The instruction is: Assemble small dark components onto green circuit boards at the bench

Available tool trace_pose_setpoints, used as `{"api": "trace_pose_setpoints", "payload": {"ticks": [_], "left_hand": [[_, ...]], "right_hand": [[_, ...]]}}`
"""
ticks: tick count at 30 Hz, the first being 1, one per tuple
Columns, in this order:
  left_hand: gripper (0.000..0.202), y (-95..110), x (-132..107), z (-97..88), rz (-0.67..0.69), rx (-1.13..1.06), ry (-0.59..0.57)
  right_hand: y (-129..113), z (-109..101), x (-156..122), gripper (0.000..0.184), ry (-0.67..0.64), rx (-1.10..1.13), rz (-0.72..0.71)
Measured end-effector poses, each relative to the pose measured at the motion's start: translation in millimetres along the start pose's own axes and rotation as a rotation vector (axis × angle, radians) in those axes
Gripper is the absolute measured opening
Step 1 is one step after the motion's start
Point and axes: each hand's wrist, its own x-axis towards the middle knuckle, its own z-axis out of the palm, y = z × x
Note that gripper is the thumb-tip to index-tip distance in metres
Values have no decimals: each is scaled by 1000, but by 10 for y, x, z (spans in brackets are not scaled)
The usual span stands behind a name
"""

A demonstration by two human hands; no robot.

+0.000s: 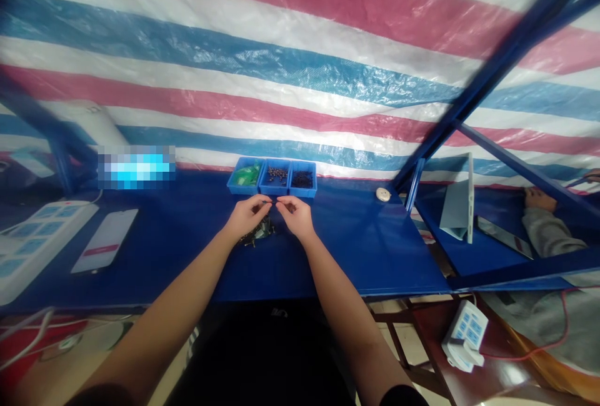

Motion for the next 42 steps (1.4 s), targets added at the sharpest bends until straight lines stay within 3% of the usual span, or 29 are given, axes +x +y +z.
{"api": "trace_pose_setpoints", "payload": {"ticks": [42], "left_hand": [[30,0,8,2,9,-3,3]], "right_hand": [[-24,-8,-8,28,-3,4,1]]}}
